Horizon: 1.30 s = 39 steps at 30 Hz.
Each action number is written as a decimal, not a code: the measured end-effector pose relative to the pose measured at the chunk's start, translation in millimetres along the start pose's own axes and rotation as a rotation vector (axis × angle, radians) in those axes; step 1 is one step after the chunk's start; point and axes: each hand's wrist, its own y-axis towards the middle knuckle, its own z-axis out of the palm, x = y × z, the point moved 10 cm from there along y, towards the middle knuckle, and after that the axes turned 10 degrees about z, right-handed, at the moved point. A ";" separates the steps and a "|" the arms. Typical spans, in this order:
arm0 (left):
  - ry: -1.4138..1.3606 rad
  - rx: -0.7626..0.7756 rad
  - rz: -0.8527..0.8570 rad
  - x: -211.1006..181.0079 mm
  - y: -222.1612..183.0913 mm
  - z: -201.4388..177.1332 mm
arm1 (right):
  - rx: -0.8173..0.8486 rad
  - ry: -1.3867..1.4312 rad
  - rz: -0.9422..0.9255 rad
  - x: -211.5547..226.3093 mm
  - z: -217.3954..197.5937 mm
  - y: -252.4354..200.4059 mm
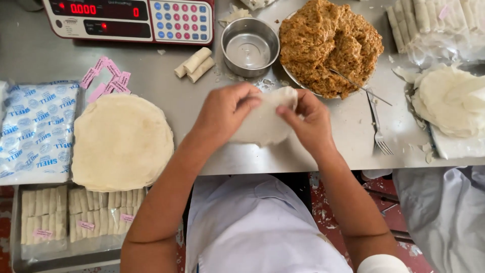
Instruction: Peeling thin dough wrappers and rolling them with a meat filling on a production line.
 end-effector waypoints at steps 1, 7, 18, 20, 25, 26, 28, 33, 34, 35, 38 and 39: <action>-0.001 0.006 0.002 -5.0 4.7 -4.0 | -0.006 0.002 0.002 9.4 -3.7 1.1; 0.368 -0.248 0.440 -53.5 -33.7 -21.6 | -0.146 -0.378 -0.396 65.0 -12.8 -30.0; 0.586 -0.120 0.392 -51.2 -126.5 51.6 | -0.036 -0.790 -0.582 13.7 8.4 -70.1; 0.580 -0.102 0.403 -46.2 -124.3 61.5 | 0.053 -0.788 -0.611 23.9 29.4 -74.6; 0.436 -0.106 0.283 -26.9 -104.3 54.9 | 0.330 -0.565 -0.480 31.7 56.0 -82.4; 0.404 -0.111 0.273 -29.8 -101.9 53.8 | 0.226 -0.534 -0.438 35.1 48.8 -81.2; 0.368 -0.112 0.264 -43.1 -92.8 41.6 | 0.120 -0.504 -0.391 41.8 40.8 -81.0; 0.138 0.111 0.009 -17.9 -51.3 7.3 | 0.042 -0.455 -0.260 56.6 23.4 -32.6; 0.134 0.116 0.003 -1.9 -45.5 6.7 | 0.044 -0.454 -0.252 52.6 20.5 -21.0; 0.237 0.040 0.075 6.5 -38.3 -2.5 | -0.007 -0.464 -0.295 53.7 14.4 -10.9; 0.427 -0.160 0.218 -6.4 -35.2 -26.1 | -0.046 -0.468 -0.433 86.2 11.2 -15.0; 0.509 -0.278 0.292 -21.9 -37.9 -36.9 | -0.040 -0.462 -0.519 104.5 12.3 -24.1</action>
